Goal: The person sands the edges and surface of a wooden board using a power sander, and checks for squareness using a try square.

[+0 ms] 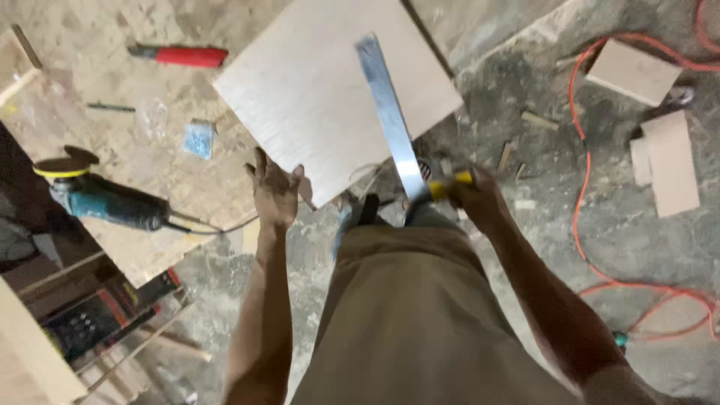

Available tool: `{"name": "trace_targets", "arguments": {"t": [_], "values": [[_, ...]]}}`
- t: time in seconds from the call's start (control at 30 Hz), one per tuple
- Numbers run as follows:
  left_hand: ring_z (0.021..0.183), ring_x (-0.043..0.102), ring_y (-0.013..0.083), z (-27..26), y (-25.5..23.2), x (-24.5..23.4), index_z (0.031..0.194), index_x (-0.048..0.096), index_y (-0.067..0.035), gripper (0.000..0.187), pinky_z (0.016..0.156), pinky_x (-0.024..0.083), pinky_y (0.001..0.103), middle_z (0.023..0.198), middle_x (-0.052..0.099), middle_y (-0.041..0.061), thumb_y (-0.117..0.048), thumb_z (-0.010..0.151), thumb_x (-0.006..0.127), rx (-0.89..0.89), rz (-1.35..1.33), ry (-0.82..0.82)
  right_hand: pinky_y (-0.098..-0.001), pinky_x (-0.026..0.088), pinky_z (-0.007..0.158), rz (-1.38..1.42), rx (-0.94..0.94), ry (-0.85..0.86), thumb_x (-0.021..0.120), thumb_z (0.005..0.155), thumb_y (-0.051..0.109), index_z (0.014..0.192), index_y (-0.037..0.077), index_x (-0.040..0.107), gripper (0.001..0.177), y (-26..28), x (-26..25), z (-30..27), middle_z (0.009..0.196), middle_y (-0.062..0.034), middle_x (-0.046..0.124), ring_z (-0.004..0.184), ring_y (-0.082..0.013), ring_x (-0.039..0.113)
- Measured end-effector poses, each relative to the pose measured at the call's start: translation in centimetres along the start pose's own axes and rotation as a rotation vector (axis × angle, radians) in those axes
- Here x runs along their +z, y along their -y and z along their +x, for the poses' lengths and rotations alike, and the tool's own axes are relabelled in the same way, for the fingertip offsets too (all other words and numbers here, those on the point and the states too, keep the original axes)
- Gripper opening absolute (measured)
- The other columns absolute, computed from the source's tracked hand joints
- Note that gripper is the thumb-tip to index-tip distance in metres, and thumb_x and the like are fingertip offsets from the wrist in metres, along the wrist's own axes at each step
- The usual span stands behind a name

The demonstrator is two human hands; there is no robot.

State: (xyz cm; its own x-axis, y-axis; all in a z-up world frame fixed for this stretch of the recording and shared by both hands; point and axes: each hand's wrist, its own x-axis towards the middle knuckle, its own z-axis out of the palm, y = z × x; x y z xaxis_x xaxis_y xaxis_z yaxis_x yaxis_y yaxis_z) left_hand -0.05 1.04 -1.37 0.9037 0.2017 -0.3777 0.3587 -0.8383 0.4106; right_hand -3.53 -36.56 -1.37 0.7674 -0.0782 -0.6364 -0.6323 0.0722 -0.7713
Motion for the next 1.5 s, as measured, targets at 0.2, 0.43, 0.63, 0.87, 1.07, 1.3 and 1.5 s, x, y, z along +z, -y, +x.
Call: {"name": "trace_targets", "arguments": {"t": [0.2, 0.43, 0.63, 0.87, 1.07, 1.3, 1.5], "values": [[0.144, 0.020, 0.0497, 1.6, -1.7, 0.0, 0.123, 0.038, -0.003, 0.064, 0.110, 0.030, 0.065, 0.142, 0.037, 0.030, -0.052, 0.088, 0.059, 0.046, 0.353, -0.064, -0.0343, 0.050, 0.045, 0.136, 0.005, -0.089, 0.074, 0.085, 0.003, 0.091, -0.004, 0.059, 0.019, -4.2, 2.2, 2.8, 0.067, -0.0164, 0.054, 0.052, -0.0217, 0.057], [0.157, 0.005, 0.0372, 4.0, -12.6, -1.5, 0.159, 0.004, -0.030, 0.088, 0.070, 0.074, 0.038, 0.164, -0.009, -0.004, 0.001, 0.099, 0.061, 0.706, 0.047, 0.077, -0.0200, 0.040, 0.048, 0.014, -0.163, -0.075, 0.071, 0.090, 0.016, 0.087, 0.016, 0.052, 0.019, -1.6, -6.6, 4.0, 0.073, 0.0040, 0.052, 0.059, -0.0048, 0.048], [0.142, -0.026, 0.0369, 4.4, -23.4, -2.3, 0.156, -0.010, -0.041, 0.085, 0.106, 0.002, 0.083, 0.159, -0.026, -0.006, -0.011, 0.099, 0.045, 0.569, 0.631, 0.563, -0.0204, 0.040, 0.040, 0.046, -0.132, -0.037, 0.064, 0.090, 0.001, 0.099, 0.005, 0.054, 0.015, -4.4, -5.6, 3.7, 0.077, -0.0099, 0.057, 0.052, -0.0120, 0.051], [0.138, -0.026, 0.0431, 5.7, -22.1, 0.0, 0.159, -0.011, -0.040, 0.099, 0.103, 0.012, 0.087, 0.155, -0.030, -0.001, -0.008, 0.091, 0.054, 0.674, 0.757, 0.466, -0.0238, 0.034, 0.040, -0.035, -0.050, -0.035, 0.058, 0.080, 0.001, 0.096, 0.006, 0.057, 0.017, -1.6, -2.2, -0.8, 0.070, -0.0070, 0.052, 0.048, -0.0118, 0.044], [0.146, -0.018, 0.0289, 6.3, -19.8, 0.5, 0.159, -0.009, -0.021, 0.068, 0.108, 0.008, 0.079, 0.161, -0.018, -0.006, -0.033, 0.106, 0.033, 0.713, 0.764, 0.479, -0.0209, 0.031, 0.041, 0.151, -0.071, -0.035, 0.066, 0.087, 0.003, 0.095, 0.008, 0.057, 0.012, -5.1, -3.5, 0.6, 0.074, -0.0047, 0.050, 0.051, -0.0089, 0.039], [0.148, -0.015, 0.0276, 7.4, -19.5, 0.6, 0.159, -0.007, -0.023, 0.089, 0.107, 0.012, 0.079, 0.162, -0.018, -0.005, -0.023, 0.095, 0.054, 0.721, 0.700, 0.421, -0.0205, 0.045, 0.047, -0.015, -0.092, 0.030, 0.064, 0.082, 0.003, 0.106, 0.009, 0.058, 0.025, -4.9, -3.2, 1.2, 0.084, -0.0085, 0.061, 0.062, -0.0103, 0.054], [0.149, -0.010, 0.0341, 7.6, -17.7, 2.9, 0.161, 0.000, -0.024, 0.090, 0.103, -0.006, 0.081, 0.165, -0.007, -0.004, -0.022, 0.095, 0.061, 0.809, 0.675, 0.278, -0.0209, 0.045, 0.043, 0.024, -0.105, 0.003, 0.067, 0.083, 0.012, 0.104, 0.008, 0.060, 0.022, -6.2, -1.4, 0.9, 0.083, -0.0069, 0.063, 0.059, -0.0103, 0.055]]}}
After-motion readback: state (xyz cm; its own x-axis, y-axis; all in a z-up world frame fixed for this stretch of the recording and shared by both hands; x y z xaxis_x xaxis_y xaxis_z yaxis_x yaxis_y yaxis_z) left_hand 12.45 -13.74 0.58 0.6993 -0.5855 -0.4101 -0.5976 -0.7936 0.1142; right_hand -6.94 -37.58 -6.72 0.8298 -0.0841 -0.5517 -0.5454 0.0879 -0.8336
